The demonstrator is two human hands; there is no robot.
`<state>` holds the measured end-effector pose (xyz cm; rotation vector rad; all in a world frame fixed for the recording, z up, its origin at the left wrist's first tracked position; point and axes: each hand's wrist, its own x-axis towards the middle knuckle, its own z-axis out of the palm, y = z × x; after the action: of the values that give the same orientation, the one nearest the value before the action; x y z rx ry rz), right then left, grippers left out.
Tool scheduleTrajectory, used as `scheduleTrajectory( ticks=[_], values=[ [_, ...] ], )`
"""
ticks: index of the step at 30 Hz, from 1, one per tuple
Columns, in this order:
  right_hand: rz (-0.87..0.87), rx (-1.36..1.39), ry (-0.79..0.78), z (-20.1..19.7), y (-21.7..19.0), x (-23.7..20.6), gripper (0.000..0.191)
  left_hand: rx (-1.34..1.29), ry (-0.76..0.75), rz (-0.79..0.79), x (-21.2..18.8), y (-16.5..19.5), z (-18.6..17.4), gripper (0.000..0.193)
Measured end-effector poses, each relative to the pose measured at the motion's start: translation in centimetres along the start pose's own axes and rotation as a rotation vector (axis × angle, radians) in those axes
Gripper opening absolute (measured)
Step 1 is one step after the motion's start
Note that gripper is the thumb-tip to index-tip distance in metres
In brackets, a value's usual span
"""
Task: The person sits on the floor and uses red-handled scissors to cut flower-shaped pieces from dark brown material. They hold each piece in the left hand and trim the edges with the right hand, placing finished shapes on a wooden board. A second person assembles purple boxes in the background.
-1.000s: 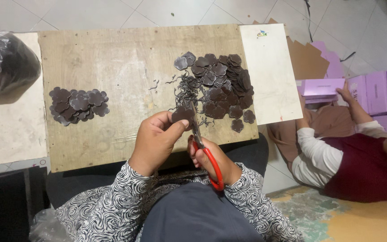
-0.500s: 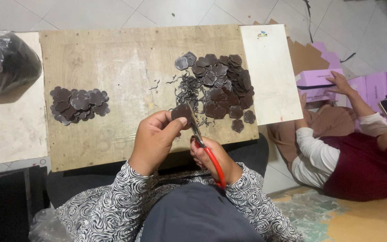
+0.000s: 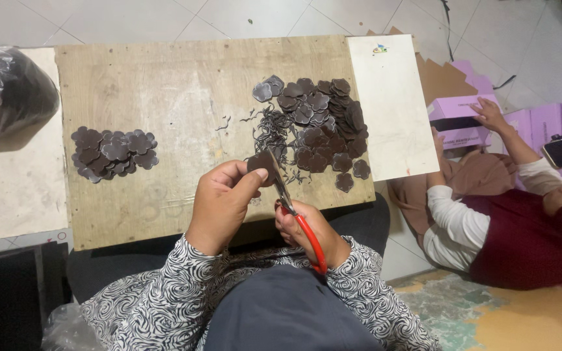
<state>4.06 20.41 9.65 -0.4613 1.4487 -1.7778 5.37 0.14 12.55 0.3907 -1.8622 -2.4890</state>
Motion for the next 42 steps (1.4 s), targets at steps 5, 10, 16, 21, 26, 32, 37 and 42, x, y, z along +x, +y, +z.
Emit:
scheduleTrajectory(
  ticks=[5, 10, 16, 21, 26, 32, 37, 42],
  values=[
    [0.012, 0.042, -0.003, 0.05, 0.18, -0.07, 0.047, 0.024, 0.018, 0.005, 0.06, -0.13, 0.03, 0.016],
    [0.017, 0.03, 0.004, -0.05, 0.55, -0.1, 0.047, 0.024, 0.02, 0.006, -0.03, -0.12, -0.03, 0.016],
    [-0.03, -0.043, -0.028, -0.19, 0.39, 0.1, 0.051, 0.078, 0.023, 0.023, -0.05, 0.02, 0.13, 0.015],
    [-0.067, -0.154, -0.038, -0.1, 0.07, 0.08, 0.057, 0.192, 0.015, 0.01, -0.27, 0.24, 0.29, 0.015],
    [-0.099, -0.165, -0.036, -0.02, 0.11, 0.2, 0.058, 0.154, 0.007, 0.033, -0.35, 0.31, 0.47, 0.013],
    [-0.097, -0.089, -0.009, 0.27, 0.49, 0.23, 0.055, 0.12, 0.018, 0.024, -0.23, 0.04, 0.55, 0.013],
    [-0.081, -0.066, 0.015, 0.41, 0.72, 0.24, 0.054, 0.097, 0.01, 0.025, -0.21, -0.19, 0.45, 0.013],
    [-0.058, -0.076, 0.012, 0.41, 0.77, 0.2, 0.054, 0.129, 0.03, 0.024, -0.21, -0.31, 0.36, 0.012]
  ],
)
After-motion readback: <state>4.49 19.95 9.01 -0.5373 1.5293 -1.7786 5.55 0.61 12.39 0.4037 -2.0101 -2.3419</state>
